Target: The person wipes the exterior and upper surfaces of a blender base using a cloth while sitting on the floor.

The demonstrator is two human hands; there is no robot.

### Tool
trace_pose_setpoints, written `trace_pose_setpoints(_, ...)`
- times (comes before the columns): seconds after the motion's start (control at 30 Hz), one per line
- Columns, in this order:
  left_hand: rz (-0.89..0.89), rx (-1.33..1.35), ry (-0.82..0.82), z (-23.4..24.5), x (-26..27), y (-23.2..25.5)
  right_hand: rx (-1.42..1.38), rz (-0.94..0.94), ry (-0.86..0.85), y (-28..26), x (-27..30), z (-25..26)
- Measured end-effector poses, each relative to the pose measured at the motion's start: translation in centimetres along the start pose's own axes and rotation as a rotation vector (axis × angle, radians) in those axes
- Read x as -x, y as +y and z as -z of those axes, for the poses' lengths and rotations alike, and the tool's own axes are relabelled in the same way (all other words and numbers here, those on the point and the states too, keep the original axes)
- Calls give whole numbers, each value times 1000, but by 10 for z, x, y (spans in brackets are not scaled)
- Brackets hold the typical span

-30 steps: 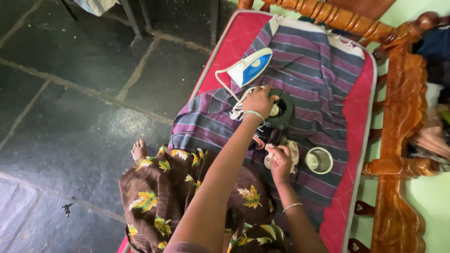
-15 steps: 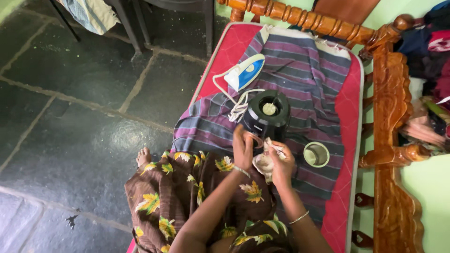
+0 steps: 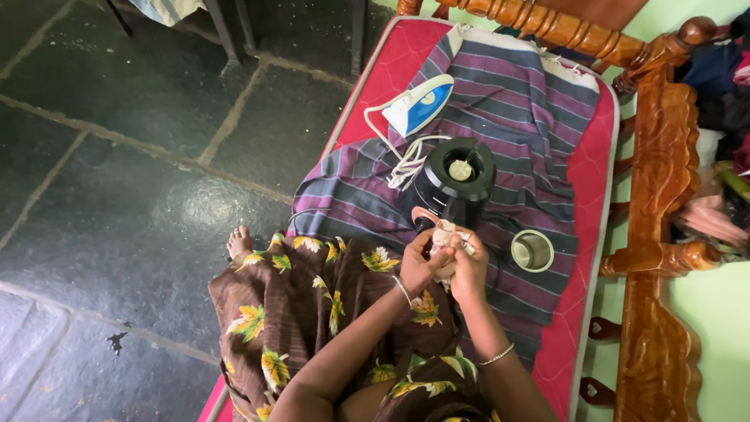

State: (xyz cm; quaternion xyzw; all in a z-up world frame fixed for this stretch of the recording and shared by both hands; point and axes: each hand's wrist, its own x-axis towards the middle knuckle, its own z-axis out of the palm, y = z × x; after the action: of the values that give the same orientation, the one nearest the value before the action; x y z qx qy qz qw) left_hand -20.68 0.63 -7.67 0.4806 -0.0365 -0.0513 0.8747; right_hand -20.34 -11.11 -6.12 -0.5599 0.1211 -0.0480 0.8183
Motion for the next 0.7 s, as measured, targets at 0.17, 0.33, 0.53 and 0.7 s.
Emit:
trace_pose_setpoints(0.17, -76, -309, 110, 0, -4, 6, -56, -10, -83, -14, 2, -6)
trace_pose_setpoints(0.33, -243, -692, 94, 1, -3, -4, 67, 18, -130, -4, 8, -1)
trace_pose_setpoints(0.53, 97, -971, -402, 0, 3, -39, 145, 74, 85, -24, -2, 52)
trace_pose_setpoints(0.7, 202, -1256, -792, -14, 16, -61, 1053, 442, 387, -63, -40, 155)
